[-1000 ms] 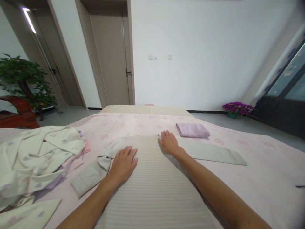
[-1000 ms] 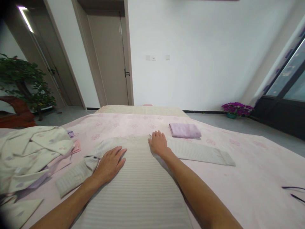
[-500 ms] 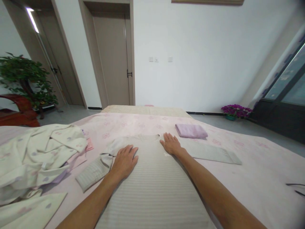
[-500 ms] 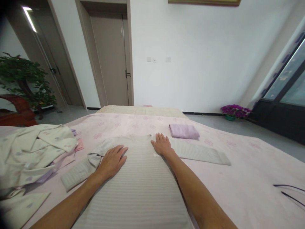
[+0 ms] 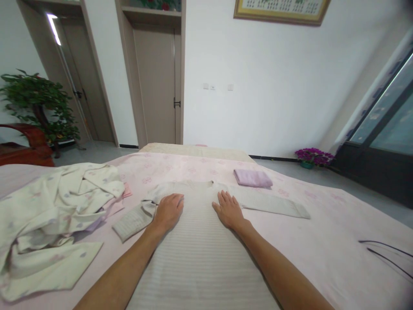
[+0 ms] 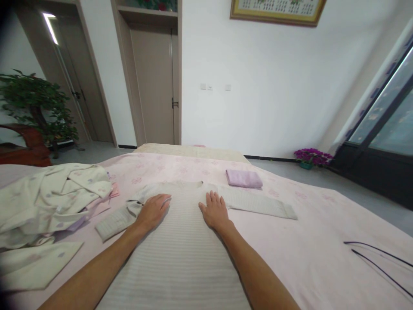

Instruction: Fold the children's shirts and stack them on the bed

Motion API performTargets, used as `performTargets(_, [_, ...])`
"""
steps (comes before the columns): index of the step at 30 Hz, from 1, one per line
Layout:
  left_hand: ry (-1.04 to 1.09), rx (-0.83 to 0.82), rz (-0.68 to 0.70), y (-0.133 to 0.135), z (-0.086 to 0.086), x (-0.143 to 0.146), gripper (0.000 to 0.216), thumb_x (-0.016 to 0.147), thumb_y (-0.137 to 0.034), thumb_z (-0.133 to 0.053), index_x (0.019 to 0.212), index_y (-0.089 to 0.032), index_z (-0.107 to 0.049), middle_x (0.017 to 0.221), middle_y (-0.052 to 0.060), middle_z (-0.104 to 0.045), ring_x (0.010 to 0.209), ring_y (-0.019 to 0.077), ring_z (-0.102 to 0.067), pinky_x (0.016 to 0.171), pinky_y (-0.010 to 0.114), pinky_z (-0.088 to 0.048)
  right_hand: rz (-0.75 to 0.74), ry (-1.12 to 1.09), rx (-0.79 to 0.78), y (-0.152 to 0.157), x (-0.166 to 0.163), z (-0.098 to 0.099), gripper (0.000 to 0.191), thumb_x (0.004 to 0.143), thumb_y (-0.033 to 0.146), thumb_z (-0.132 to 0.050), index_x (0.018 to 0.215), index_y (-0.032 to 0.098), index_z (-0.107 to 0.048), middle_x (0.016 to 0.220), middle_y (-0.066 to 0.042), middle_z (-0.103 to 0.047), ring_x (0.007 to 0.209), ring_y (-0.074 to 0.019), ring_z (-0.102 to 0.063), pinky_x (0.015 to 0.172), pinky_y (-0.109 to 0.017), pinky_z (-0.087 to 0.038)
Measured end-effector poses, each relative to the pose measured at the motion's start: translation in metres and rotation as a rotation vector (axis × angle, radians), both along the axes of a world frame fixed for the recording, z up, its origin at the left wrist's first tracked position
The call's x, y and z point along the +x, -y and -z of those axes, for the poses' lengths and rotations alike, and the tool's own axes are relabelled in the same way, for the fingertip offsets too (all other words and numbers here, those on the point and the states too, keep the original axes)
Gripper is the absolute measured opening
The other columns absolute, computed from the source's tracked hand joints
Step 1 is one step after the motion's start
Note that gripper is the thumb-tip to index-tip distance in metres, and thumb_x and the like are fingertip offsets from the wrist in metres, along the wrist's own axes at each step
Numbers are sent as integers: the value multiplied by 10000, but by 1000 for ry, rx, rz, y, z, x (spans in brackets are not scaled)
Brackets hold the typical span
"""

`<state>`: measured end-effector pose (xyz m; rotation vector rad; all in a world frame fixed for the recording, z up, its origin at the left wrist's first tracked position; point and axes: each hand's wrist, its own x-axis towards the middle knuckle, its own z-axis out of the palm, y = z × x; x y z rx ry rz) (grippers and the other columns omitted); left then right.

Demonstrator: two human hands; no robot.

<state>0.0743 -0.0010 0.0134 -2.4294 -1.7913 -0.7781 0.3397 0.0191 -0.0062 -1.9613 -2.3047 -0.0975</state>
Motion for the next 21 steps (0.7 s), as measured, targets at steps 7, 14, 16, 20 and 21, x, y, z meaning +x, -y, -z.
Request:
performTargets(7, [32, 145, -443, 14, -23, -57, 391, 916, -187, -366, 1206, -210, -627, 1166, 88, -666, 1077, 250, -588, 988, 402, -387, 0, -31, 35, 5, -2, -6, 657, 994, 525, -253, 1501, 113, -326, 1569, -155, -278, 1452, -274, -214, 1155, -449, -123])
performTargets(14, [-183, -243, -551, 37, -43, -144, 374, 841, -499, -497, 886, -201, -718, 911, 140, -699, 882, 332, -644, 774, 432, -448, 0, -63, 69, 6, -3, -8, 625, 986, 512, -296, 1476, 133, -372, 1548, -155, -325, 1436, -278, -244, 1142, -451, -151])
performTargets(16, [-261, -267, -517, 44, -39, -152, 382, 776, -551, -556, 781, -200, -706, 906, 139, -695, 910, 348, -633, 779, 427, -437, -4, -71, 85, 6, -2, -7, 614, 985, 508, -303, 1465, 135, -387, 1543, -157, -336, 1430, -281, -256, 1139, -450, -154])
performTargets(20, [-310, -314, -456, 48, -33, -157, 238, 781, -422, -535, 765, -218, -657, 909, 94, -690, 916, 305, -624, 736, 354, -414, -12, -69, 100, 7, -2, -7, 589, 989, 494, -304, 1451, 142, -404, 1532, -165, -349, 1424, -278, -267, 1134, -454, -150])
performTargets(21, [-267, -344, -453, 46, -36, -158, 219, 798, -394, -514, 771, -219, -642, 864, 72, -688, 862, 274, -631, 704, 323, -406, -12, -66, 101, 7, -2, -7, 582, 990, 489, -303, 1449, 146, -406, 1531, -165, -351, 1422, -276, -269, 1133, -455, -149])
